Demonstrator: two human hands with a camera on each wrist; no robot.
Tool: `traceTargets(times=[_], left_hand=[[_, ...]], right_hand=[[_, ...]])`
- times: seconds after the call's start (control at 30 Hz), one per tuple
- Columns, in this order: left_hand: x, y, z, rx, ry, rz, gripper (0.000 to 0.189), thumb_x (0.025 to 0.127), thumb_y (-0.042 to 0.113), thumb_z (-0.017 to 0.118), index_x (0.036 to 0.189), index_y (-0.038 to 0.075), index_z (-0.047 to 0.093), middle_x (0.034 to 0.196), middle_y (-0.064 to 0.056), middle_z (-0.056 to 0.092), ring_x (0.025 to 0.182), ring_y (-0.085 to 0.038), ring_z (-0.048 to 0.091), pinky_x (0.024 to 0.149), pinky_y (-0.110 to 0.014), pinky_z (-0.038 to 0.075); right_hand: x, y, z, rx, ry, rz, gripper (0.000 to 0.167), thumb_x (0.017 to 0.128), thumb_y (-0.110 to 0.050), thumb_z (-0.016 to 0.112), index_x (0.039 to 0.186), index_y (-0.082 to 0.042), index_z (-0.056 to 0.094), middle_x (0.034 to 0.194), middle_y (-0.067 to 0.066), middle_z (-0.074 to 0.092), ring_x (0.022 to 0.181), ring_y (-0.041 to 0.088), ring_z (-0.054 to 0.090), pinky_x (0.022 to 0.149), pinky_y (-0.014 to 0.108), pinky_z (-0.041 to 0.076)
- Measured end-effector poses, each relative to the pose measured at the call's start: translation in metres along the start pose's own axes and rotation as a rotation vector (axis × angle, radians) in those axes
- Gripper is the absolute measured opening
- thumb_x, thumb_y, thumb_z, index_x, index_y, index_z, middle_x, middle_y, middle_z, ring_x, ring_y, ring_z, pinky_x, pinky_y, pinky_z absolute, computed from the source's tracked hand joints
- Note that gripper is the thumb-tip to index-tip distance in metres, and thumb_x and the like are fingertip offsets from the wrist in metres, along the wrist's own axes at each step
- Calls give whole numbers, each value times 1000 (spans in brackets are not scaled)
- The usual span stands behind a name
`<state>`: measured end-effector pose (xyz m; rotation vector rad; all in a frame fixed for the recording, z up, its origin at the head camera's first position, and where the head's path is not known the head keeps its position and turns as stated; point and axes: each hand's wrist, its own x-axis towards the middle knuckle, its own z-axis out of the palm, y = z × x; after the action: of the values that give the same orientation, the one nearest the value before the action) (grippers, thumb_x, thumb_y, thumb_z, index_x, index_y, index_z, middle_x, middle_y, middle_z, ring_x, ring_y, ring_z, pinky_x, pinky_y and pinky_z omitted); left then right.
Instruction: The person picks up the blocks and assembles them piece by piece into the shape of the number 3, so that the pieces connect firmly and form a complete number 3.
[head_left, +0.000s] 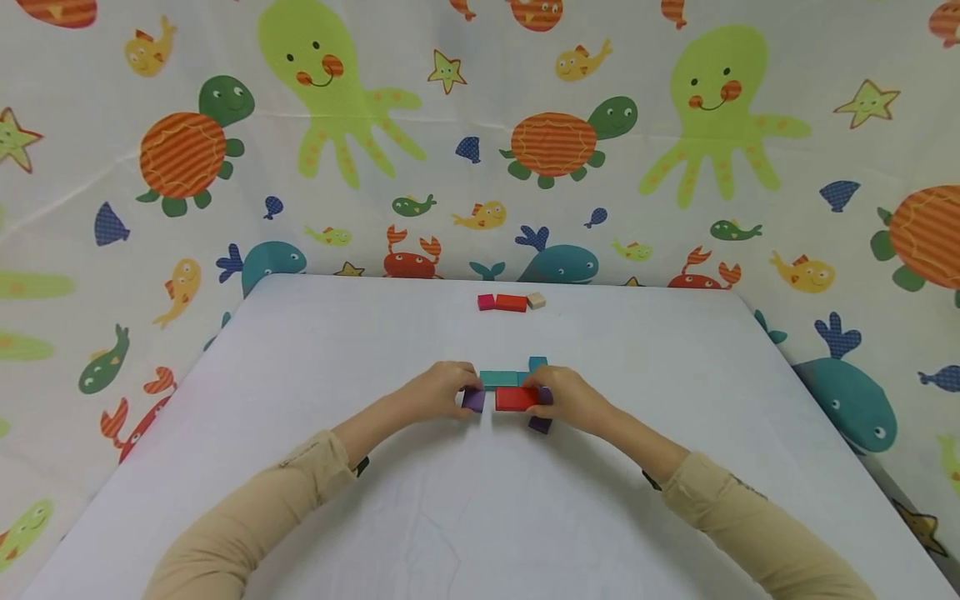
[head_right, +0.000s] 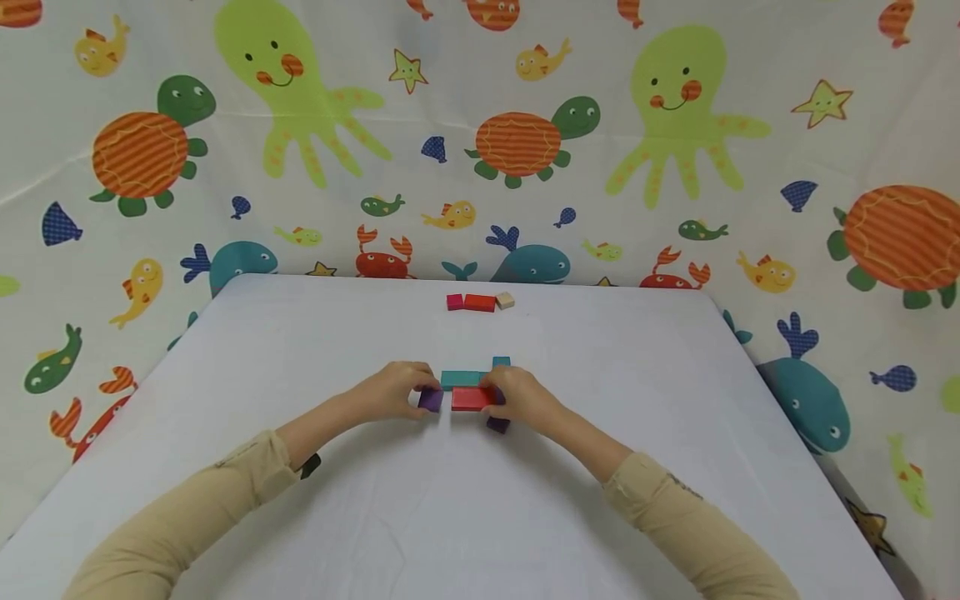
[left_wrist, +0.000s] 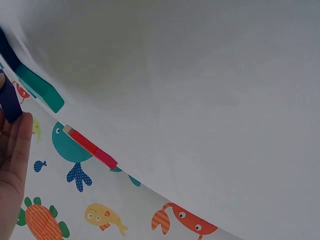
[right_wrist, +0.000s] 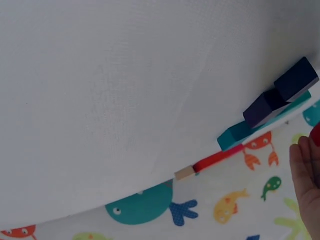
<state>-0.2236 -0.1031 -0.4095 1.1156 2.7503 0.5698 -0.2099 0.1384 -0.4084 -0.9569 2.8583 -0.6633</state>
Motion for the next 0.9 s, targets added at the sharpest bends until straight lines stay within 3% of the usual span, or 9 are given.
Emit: traceTargets(times=[0.3, 0.6, 0.9], left_hand=[[-4, 1, 5, -16, -27, -8, 33, 78, 14, 76, 109, 6, 69, 99, -4, 65, 89, -13, 59, 82, -27, 54], [-9, -4, 13, 27, -4, 51, 31, 77, 13, 77, 106, 5, 71, 96, -3, 67, 89, -13, 61, 82, -25, 53], [-14, -2, 11, 11, -17, 85, 30, 76, 11, 78, 105, 4, 71, 96, -4, 68, 89, -15, 63, 82, -25, 53]], right_hand=[[-6, -3, 8, 46, 1, 9, 32, 78, -17, 77, 105, -2, 68, 99, 7, 70, 86, 18, 58, 82, 33, 54], [-7, -5, 14, 15, -42, -46, 29, 77, -18, 78, 101, -3, 70, 93, 3, 67, 85, 14, 56, 79, 27, 52], [-6, -6, 21, -16, -74, -57, 31, 78, -21, 77, 102, -4, 70, 94, 4, 66, 88, 14, 57, 80, 28, 52]])
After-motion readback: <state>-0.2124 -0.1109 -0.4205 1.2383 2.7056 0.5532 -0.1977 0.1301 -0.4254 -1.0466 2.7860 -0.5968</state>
